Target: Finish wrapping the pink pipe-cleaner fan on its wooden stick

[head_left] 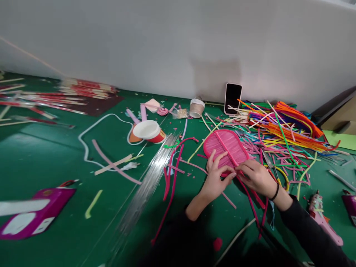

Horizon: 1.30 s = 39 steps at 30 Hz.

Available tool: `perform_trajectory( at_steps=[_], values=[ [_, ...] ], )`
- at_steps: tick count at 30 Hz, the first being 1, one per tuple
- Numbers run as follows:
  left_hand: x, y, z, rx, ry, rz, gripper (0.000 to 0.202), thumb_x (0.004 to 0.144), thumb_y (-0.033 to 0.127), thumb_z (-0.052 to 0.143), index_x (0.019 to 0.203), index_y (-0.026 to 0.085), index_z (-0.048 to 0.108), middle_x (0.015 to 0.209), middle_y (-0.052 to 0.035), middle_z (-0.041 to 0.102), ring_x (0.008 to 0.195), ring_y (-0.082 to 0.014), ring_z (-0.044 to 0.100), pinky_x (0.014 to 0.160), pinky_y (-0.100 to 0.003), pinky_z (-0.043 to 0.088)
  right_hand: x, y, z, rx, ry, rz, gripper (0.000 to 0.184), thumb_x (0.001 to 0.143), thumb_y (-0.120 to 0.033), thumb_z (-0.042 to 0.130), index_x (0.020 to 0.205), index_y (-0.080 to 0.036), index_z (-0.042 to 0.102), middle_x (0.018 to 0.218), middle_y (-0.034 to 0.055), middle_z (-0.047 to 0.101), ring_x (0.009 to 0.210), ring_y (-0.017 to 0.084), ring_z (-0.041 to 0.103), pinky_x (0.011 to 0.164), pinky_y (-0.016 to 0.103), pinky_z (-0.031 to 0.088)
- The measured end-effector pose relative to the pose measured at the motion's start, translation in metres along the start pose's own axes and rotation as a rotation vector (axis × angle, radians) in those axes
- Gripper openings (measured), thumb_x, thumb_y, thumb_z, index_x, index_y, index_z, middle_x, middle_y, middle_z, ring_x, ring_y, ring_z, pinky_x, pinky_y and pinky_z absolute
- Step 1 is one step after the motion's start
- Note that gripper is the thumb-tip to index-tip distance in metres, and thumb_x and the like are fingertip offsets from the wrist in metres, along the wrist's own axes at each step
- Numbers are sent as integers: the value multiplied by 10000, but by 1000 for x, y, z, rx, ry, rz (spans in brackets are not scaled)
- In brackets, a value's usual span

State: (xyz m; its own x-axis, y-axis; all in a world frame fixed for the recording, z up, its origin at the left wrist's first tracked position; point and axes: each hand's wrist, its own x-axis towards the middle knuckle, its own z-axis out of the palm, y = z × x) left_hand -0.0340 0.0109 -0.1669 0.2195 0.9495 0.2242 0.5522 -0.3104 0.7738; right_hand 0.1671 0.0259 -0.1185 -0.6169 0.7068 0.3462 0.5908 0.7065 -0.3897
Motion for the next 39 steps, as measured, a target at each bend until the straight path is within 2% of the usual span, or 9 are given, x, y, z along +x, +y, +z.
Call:
perform_trajectory(
  at_steps=[3,7,11,21,26,31,39],
  values=[
    [2,-4,-1,0,118,-10,146,930,331,640,864,235,727,1429,-103,554,1496,-357,239,1172,-653,297,1,-3,-4,-10,49,134,127,955,-228,579,1029,-201,679,961,90,744,906,222,698,824,364,565],
    [5,-8,-6,49,311,-31,135,963,269,574,907,223,687,1238,-106,655,1388,-319,418,1141,-578,386,0,-6,1,59,122,404,97,915,-276,638,941,-213,706,904,70,736,872,210,702,795,335,571],
    [7,-8,-9,60,328,-33,125,971,242,552,964,221,675,1178,-96,670,1349,-303,461,1128,-540,411,-1,-10,13,110,151,532,63,869,-256,690,910,-215,714,886,51,728,850,199,695,772,314,569],
    [5,-4,-9,51,307,-23,132,968,204,539,973,223,670,1174,-87,679,1326,-296,468,1127,-530,416,4,-12,20,108,123,515,89,883,-243,667,939,-211,728,870,60,727,828,205,689,758,322,571],
    [6,-3,-11,50,321,-6,130,963,188,541,974,223,665,1152,-81,684,1314,-289,484,1125,-530,422,4,-14,18,97,123,523,150,881,-294,684,989,-205,735,899,71,734,821,210,695,749,331,578],
    [6,-2,-11,51,317,-1,128,960,173,543,974,222,660,1151,-81,688,1300,-283,495,1128,-526,424,5,-16,19,50,167,533,123,913,-286,651,898,-208,745,830,53,733,765,192,690,738,313,570],
    [6,-2,-12,52,310,2,135,966,178,538,977,216,667,1153,-81,692,1306,-281,490,1122,-519,429,2,-18,24,-3,104,480,146,942,-266,620,910,-202,748,862,73,734,844,227,679,788,354,545]
  ],
)
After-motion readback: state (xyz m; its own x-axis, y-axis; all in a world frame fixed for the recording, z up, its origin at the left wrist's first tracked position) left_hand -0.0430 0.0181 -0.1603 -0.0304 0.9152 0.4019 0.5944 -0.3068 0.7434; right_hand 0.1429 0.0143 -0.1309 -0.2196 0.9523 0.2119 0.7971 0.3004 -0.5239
